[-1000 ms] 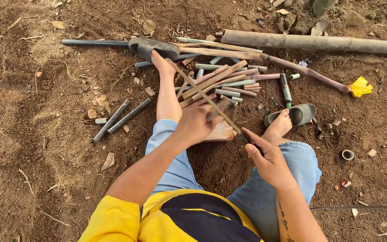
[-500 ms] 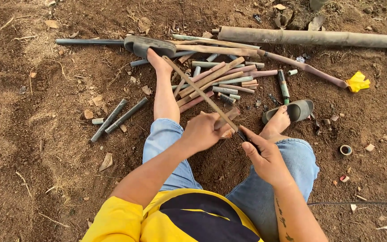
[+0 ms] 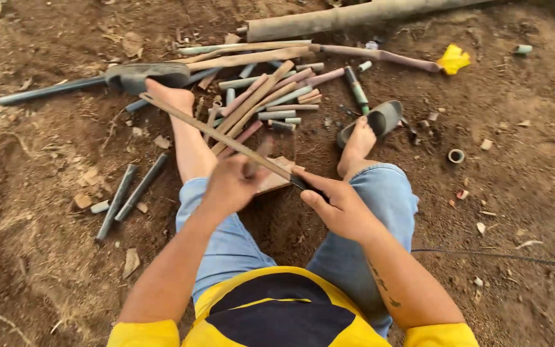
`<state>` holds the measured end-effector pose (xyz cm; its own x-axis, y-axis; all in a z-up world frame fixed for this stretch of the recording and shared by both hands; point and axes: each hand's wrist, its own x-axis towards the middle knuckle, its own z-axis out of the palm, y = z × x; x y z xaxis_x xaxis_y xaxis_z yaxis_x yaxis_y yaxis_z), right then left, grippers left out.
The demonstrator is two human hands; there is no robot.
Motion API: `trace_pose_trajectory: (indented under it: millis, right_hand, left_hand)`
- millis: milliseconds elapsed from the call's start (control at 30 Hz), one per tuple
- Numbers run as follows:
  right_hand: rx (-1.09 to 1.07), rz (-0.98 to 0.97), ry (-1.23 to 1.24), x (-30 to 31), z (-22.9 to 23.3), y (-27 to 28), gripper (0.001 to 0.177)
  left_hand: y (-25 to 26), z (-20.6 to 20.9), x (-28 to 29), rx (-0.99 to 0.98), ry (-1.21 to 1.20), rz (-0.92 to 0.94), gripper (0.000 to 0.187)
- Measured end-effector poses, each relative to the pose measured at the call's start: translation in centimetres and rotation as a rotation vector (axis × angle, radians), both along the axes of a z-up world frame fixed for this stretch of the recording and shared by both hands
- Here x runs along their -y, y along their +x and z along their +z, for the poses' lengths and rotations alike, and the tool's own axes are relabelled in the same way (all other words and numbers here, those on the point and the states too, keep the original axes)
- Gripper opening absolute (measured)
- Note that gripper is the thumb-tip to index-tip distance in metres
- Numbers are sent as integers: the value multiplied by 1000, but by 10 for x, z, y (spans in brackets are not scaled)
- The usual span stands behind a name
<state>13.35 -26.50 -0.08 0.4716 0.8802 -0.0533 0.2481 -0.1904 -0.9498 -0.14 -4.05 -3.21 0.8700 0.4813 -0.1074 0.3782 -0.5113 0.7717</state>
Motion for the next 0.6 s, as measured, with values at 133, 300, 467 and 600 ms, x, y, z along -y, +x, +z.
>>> trace_pose_trajectory:
  millis: [133,300,467,600]
  right_hand:
    - [-34,7,1,0,-3,3,48]
    - [-21,5,13,-4,6,-1,48]
    - [-36,5,14,-2,4,-1,48]
    - [-24,7,28,-3,2,-2,47]
  left_hand:
    - [8,10,7,-14,84,73,46]
    - [4,-14,17,56,-37,-45,48]
    - [3,2,9,66,24,-12,50]
    - [4,-4,20,-19,-47,30,46]
